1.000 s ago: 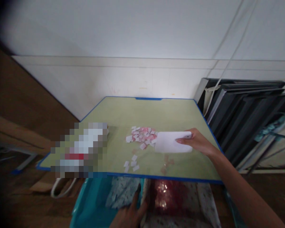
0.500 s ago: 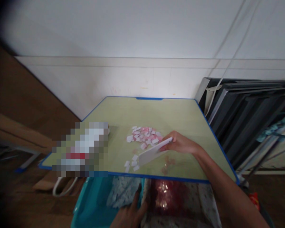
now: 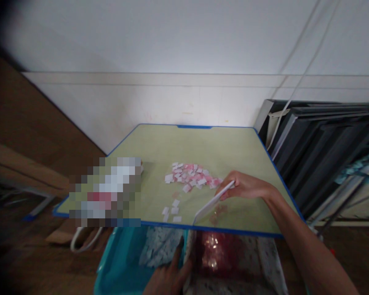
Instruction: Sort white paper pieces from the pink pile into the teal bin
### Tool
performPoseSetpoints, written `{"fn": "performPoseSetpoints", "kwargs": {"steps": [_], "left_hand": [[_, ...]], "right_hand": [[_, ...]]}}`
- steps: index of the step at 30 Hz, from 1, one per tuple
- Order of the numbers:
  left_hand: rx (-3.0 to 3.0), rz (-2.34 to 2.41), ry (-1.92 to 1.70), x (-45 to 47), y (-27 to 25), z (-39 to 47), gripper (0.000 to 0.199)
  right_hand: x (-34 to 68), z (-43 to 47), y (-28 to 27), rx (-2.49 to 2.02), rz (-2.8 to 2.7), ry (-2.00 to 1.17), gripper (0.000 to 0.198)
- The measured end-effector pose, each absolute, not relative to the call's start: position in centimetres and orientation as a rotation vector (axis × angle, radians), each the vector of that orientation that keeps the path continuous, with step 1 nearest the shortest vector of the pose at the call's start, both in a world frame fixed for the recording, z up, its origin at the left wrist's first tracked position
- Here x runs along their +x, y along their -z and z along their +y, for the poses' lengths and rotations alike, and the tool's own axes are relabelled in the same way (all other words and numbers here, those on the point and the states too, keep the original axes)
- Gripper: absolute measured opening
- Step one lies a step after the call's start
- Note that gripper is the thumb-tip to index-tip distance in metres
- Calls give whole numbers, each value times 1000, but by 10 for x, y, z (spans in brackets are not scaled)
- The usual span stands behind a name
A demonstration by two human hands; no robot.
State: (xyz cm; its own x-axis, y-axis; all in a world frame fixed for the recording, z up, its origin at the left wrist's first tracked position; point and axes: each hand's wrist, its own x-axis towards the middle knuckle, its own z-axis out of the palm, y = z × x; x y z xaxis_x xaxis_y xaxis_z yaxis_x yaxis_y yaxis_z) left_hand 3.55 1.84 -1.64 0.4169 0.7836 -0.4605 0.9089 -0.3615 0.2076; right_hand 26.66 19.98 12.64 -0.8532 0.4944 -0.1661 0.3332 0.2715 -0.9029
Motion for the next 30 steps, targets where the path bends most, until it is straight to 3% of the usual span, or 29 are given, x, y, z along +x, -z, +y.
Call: {"fn": "performPoseSetpoints", "kwargs": {"steps": [6,11,18,24,30], "left_hand": [[2266,1459,352,35,22,16,66],[2289,1467,291,35,22,16,82],[2263,1470,325,36,18,17,71],[2253,1448,359,36,18,19,65],[2271,1451,337,35,24,15,73]], "right_hand": [[285,194,-124,-926,-2385,-1519,32],[293,192,-126,-930,-2375,-1474,31],[265,197,-136,-737,-2368,-1387,28],[245,201,-119,-833,-2400,-1359,34],[252,198,-126,-781,-2437,-1474,36]]}}
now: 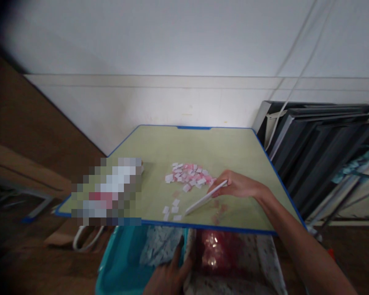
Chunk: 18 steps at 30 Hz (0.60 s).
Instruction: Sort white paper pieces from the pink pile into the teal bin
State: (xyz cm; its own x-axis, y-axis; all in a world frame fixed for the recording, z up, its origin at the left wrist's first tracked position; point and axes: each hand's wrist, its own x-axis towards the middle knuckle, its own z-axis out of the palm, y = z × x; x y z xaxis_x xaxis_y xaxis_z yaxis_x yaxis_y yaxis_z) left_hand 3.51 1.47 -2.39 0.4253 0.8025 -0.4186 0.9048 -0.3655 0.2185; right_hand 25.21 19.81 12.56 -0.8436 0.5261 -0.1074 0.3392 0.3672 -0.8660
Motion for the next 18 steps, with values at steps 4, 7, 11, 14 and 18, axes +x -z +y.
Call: {"fn": "performPoseSetpoints", "kwargs": {"steps": [4,7,11,14,18], "left_hand": [[2283,1453,328,34,23,14,76],[2279,1453,328,34,22,15,73],[2304,1450,315,34,23,15,82],[2299,1457,303,34,22,15,81],[2287,1474,313,35,18,16,78]], "right_hand": [[252,196,-135,-739,-2478,-1484,36],[254,196,-138,-715,-2508,-1500,35],[258,195,-141,-742,-2521,-1524,33],[262,194,-141,-777,-2504,-1540,31],[269,193,-139,-816,-2485,-1555,36]]}}
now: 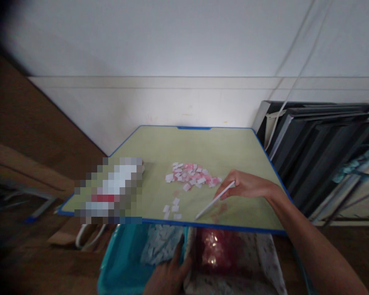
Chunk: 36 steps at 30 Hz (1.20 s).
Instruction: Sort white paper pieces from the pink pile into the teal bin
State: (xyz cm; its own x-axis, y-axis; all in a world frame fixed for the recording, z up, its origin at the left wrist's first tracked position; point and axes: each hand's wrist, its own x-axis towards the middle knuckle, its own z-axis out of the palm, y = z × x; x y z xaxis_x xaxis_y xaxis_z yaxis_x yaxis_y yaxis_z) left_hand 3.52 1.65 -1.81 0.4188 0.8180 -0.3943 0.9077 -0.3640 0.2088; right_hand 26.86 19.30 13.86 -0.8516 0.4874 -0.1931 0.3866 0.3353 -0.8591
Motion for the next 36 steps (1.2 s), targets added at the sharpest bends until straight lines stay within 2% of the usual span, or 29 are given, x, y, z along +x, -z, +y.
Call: {"fn": "performPoseSetpoints", "kwargs": {"steps": [6,9,12,14,20,24,27,36], "left_hand": [[2279,1466,363,36,15,17,83],[2277,1483,331,35,16,17,89],[2290,1478,301,35,18,16,79],[2300,1491,294,35,20,15,88],[2285,1474,294,34,19,15,83],[2261,1471,311,35,17,16,78],[2261,1463,335,36,17,17,82],[2294,1467,338,35,18,16,90]], "right_hand": [[278,189,-144,-864,-2467,-1585,41],[283,185,-146,-922,-2427,-1599,37],[289,183,-141,-988,-2389,-1569,32],[294,183,-135,-1016,-2364,-1499,30],[313,189,-114,-1290,-2063,-1212,28],[323,191,-101,-1474,-1794,-1207,28],[322,190,-93,-1509,-1707,-1205,30],[284,182,-99,-1425,-1803,-1305,30]]}}
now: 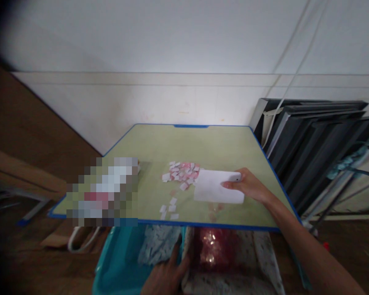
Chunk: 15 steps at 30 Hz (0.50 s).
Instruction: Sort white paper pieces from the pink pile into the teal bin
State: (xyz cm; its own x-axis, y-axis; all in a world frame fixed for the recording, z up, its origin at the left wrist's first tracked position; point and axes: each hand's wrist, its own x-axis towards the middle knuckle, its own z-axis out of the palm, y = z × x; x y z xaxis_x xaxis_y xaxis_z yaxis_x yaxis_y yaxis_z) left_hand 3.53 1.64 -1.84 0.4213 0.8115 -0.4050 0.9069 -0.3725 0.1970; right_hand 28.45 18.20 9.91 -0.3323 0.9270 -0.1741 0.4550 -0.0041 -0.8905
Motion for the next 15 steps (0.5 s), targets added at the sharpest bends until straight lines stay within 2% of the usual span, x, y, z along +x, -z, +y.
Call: {"fn": "performPoseSetpoints", "kwargs": {"steps": [4,8,15], "left_hand": [[2301,1465,338,34,22,15,82],[2313,1455,309,34,22,14,88],[2307,1469,286,34,23,14,81]], "right_hand": [[281,179,-100,-1400,-1848,-1342,29],[281,171,-101,-1401,-1858,-1399,30],[280,158,-101,-1449,-1906,-1341,32]]}}
